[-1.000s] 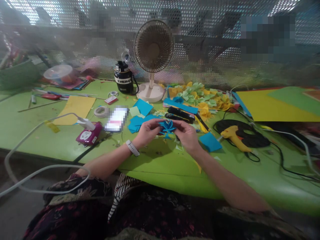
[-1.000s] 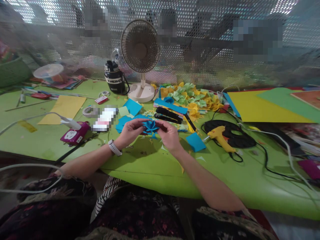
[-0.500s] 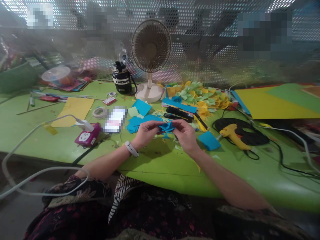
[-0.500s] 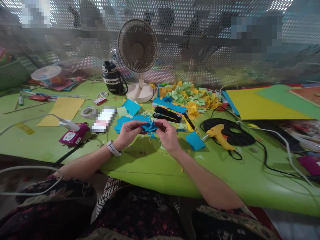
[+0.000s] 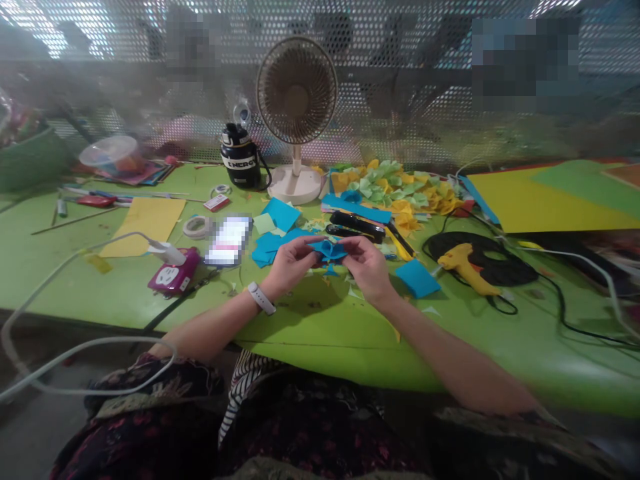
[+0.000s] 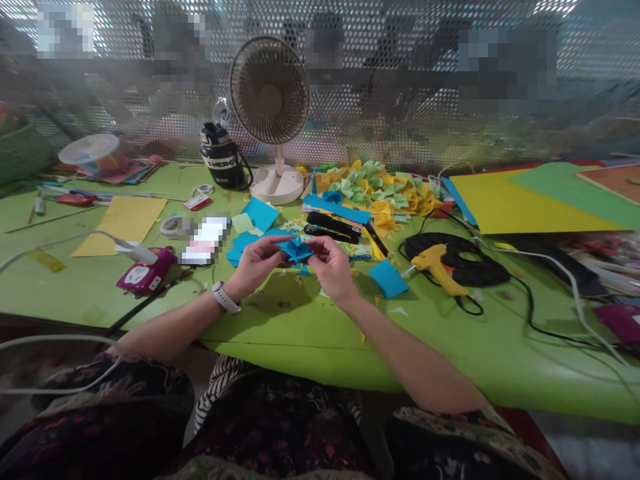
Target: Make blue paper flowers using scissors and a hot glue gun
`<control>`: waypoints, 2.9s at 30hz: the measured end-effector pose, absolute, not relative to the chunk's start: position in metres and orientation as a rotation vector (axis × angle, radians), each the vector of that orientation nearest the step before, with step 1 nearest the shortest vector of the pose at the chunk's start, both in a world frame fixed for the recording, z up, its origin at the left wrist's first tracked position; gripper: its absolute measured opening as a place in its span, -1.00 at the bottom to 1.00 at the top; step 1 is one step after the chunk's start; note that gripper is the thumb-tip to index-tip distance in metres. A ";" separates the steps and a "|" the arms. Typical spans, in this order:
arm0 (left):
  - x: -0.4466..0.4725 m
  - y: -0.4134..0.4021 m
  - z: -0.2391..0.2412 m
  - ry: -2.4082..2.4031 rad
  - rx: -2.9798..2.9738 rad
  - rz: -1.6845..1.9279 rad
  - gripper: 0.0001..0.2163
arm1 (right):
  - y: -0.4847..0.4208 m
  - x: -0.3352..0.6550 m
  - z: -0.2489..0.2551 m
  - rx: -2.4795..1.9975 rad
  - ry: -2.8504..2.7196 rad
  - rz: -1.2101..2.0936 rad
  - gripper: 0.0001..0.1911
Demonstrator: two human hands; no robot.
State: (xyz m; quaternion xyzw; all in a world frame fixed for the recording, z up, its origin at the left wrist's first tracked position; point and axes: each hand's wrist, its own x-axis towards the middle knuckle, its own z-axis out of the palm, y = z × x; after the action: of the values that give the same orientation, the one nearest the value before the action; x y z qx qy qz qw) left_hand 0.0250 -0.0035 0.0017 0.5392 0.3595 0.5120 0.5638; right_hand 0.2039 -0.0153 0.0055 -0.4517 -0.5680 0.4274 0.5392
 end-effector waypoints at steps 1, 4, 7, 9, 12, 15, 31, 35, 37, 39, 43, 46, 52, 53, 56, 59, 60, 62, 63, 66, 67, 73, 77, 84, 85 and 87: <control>0.024 -0.004 0.003 0.862 1.269 1.176 -0.75 | -0.015 0.203 0.006 -1.084 -1.335 1.038 -0.73; 0.023 -0.003 0.003 0.933 1.278 1.092 -0.81 | -0.014 0.203 0.006 -1.104 -1.314 1.084 -0.71; 0.023 -0.002 0.002 0.984 1.297 1.050 -0.85 | -0.013 0.203 0.005 -1.114 -1.345 1.063 -0.70; 0.023 -0.003 0.001 0.996 1.325 1.051 -0.87 | -0.014 0.203 0.005 -1.121 -1.382 1.033 -0.70; 0.023 -0.004 0.001 1.007 1.410 1.067 -0.88 | -0.016 0.203 0.005 -1.114 -1.425 1.004 -0.70; 0.022 -0.004 0.004 1.042 1.466 1.071 -0.86 | -0.015 0.204 0.005 -1.131 -1.435 0.996 -0.67; -0.017 0.026 0.032 1.061 1.751 0.651 -0.68 | 0.008 0.236 0.009 -1.317 -1.969 0.977 -0.82; -0.032 0.042 0.039 1.302 1.572 1.090 -0.71 | 0.005 0.238 0.018 -1.448 -2.244 0.562 -0.79; -0.038 0.049 0.037 1.441 1.606 1.213 -0.78 | 0.003 0.240 0.024 -1.478 -2.235 0.343 -0.76; -0.044 0.053 0.034 1.573 1.710 1.227 -0.82 | 0.003 0.243 0.030 -1.503 -2.191 0.234 -0.76; -0.052 0.057 0.034 1.806 1.886 1.133 -0.82 | 0.005 0.256 0.044 -1.617 -2.162 0.195 -0.81; -0.054 0.056 0.037 1.900 1.935 1.014 -0.81 | 0.004 0.270 0.058 -1.650 -2.073 0.172 -0.82; -0.046 0.049 0.037 1.876 2.074 0.670 -0.86 | -0.009 0.303 0.091 -1.759 -1.969 0.159 -0.86; -0.045 0.048 0.037 1.872 2.087 0.659 -0.86 | -0.010 0.307 0.095 -1.798 -1.986 0.172 -0.89; -0.043 0.047 0.036 1.899 2.107 0.625 -0.84 | -0.012 0.315 0.099 -1.890 -2.039 0.190 -0.95; -0.044 0.047 0.038 1.942 2.119 0.531 -0.80 | -0.011 0.314 0.095 -1.972 -2.115 0.201 -0.94; -0.044 0.047 0.039 1.950 2.126 0.492 -0.78 | -0.010 0.312 0.093 -2.008 -2.157 0.201 -0.92; -0.044 0.047 0.041 1.964 2.135 0.431 -0.76 | -0.007 0.305 0.088 -2.089 -2.252 0.167 -0.87; -0.044 0.047 0.041 1.969 2.139 0.415 -0.75 | -0.005 0.302 0.086 -2.121 -2.298 0.139 -0.85; -0.043 0.046 0.041 1.982 2.154 0.413 -0.75 | -0.002 0.289 0.080 -2.128 -2.397 0.126 -0.82; -0.043 0.046 0.041 1.982 2.159 0.416 -0.75 | -0.002 0.284 0.078 -2.103 -2.423 0.143 -0.81; -0.043 0.046 0.043 2.022 2.111 0.473 -0.76 | -0.005 0.254 0.062 -2.002 -2.618 0.161 -0.78; -0.044 0.047 0.045 2.065 2.055 0.520 -0.77 | -0.003 0.251 0.050 -2.064 -2.587 0.126 -0.70; -0.044 0.047 0.044 2.042 2.031 0.562 -0.77 | 0.003 0.253 0.050 -2.078 -2.557 0.303 -0.81; -0.044 0.047 0.044 2.036 2.032 0.562 -0.76 | 0.003 0.253 0.052 -2.084 -2.544 0.323 -0.82; -0.043 0.047 0.043 2.024 2.029 0.573 -0.75 | 0.004 0.257 0.057 -2.097 -2.500 0.364 -0.84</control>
State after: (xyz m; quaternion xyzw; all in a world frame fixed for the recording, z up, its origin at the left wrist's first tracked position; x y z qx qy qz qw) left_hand -0.0429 0.0469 0.0432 0.6901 0.6884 0.1949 0.1090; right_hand 0.2571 0.0038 0.0566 -0.6371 -0.7595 0.1107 -0.0707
